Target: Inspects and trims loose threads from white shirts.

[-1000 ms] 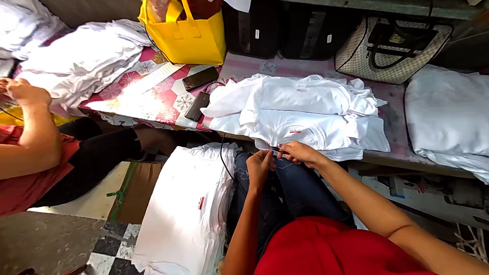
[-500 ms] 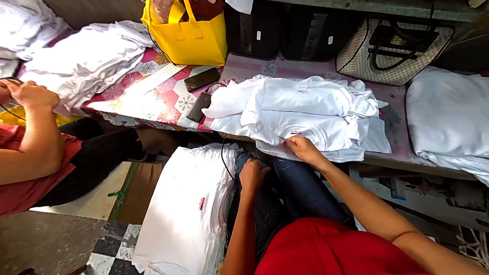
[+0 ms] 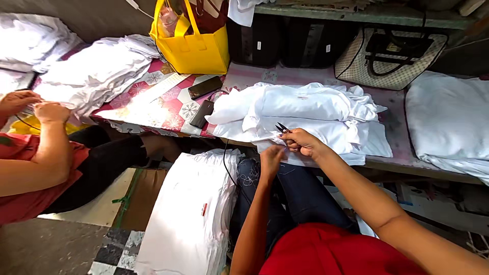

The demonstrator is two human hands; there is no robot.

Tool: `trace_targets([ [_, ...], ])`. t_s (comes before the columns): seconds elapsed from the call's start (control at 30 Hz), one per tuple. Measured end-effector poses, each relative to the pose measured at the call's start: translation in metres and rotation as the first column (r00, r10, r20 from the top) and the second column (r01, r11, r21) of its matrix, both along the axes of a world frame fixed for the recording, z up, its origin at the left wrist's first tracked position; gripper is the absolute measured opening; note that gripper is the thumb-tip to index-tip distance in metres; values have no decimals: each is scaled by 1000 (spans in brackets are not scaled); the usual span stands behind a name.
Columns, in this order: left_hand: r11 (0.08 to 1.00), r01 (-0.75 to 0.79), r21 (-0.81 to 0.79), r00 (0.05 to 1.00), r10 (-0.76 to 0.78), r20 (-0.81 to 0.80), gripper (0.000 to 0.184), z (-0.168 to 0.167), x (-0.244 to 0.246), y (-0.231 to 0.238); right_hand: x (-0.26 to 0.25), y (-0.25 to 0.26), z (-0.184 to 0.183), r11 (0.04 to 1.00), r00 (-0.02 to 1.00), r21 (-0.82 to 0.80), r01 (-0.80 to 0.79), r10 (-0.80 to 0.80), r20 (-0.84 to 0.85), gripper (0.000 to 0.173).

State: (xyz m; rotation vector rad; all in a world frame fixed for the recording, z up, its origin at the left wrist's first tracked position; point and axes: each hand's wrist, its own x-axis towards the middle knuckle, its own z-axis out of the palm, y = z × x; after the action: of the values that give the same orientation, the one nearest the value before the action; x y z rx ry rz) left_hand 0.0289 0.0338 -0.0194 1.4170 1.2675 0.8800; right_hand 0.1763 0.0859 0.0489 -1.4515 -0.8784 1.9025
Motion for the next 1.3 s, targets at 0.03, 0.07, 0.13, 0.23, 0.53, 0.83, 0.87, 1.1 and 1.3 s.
trace_targets([
  [0.03,978,188,-93,952,-205,-227,24,8,-3,1,0,0,0,1000,1000,-20,2,-3,-24,24],
  [0.07,926,294,-236,822,-371,-433,27,20,-3,0,2,-1,2,1000,999,-25,2,-3,-33,24],
  [0.13,938,158,-308,689,-328,-646,32,46,1,-10,8,-3,5,998,999,52,-21,19,29,20],
  [0.23,931,-217,294,747,352,-563,32,35,2,-12,26,-3,6,889,933,428,-163,-3,361,20],
  [0.53,677,-301,672,827,536,-170,19,17,-16,51,147,-20,-29,240,247,267,-933,-113,963,45],
  [0.83,824,-81,561,725,435,-534,35,72,4,189,190,71,62,667,442,584,-464,-397,804,25],
  [0.87,873,-39,485,711,365,-601,41,61,-2,207,190,90,47,685,401,562,-463,-403,823,28],
  [1.1,777,64,627,796,339,-501,41,26,-35,183,186,123,-30,705,277,550,-447,-475,835,28],
  [1.3,959,-154,237,695,275,-664,52,26,28,46,126,60,-10,379,475,793,-476,-649,595,25],
])
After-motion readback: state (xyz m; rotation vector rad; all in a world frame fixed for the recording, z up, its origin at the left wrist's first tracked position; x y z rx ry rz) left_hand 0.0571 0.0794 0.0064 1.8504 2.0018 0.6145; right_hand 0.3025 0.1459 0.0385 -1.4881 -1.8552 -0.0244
